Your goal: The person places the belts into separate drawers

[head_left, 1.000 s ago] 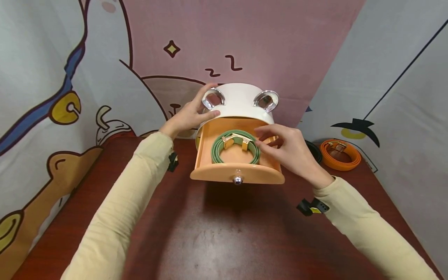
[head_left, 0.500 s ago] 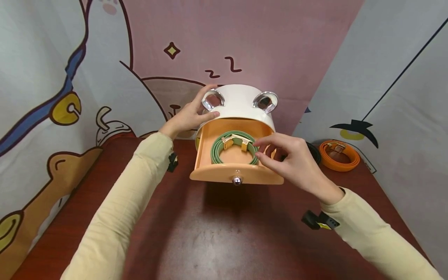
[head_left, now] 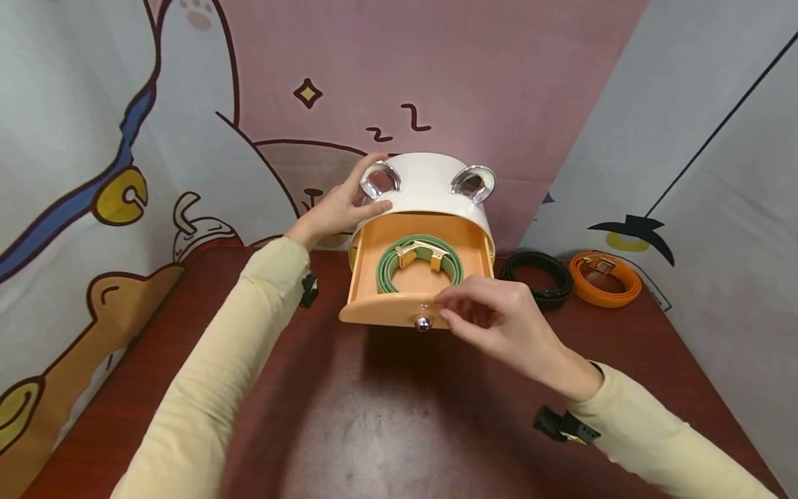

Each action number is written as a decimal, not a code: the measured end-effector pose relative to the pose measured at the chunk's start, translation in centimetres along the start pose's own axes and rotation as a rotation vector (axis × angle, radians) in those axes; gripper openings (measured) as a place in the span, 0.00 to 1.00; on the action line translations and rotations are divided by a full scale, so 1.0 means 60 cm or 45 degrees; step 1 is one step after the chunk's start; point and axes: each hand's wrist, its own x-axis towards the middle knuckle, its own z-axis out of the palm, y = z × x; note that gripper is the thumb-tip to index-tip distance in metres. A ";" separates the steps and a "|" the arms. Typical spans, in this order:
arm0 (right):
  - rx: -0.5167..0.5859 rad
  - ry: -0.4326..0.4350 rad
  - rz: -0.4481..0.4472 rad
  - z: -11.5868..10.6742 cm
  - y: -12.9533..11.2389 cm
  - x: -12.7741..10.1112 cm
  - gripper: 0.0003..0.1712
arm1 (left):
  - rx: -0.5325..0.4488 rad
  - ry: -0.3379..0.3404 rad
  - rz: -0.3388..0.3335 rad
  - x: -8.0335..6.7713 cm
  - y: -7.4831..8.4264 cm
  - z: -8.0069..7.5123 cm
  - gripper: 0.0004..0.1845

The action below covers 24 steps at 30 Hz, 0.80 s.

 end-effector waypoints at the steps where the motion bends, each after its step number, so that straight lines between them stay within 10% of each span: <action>1: 0.011 -0.011 0.002 0.002 -0.001 -0.002 0.11 | 0.001 0.002 -0.002 -0.001 0.000 0.000 0.41; 24: -0.021 0.118 0.037 0.060 0.013 -0.044 0.14 | 0.002 0.016 -0.022 -0.001 0.001 -0.001 0.42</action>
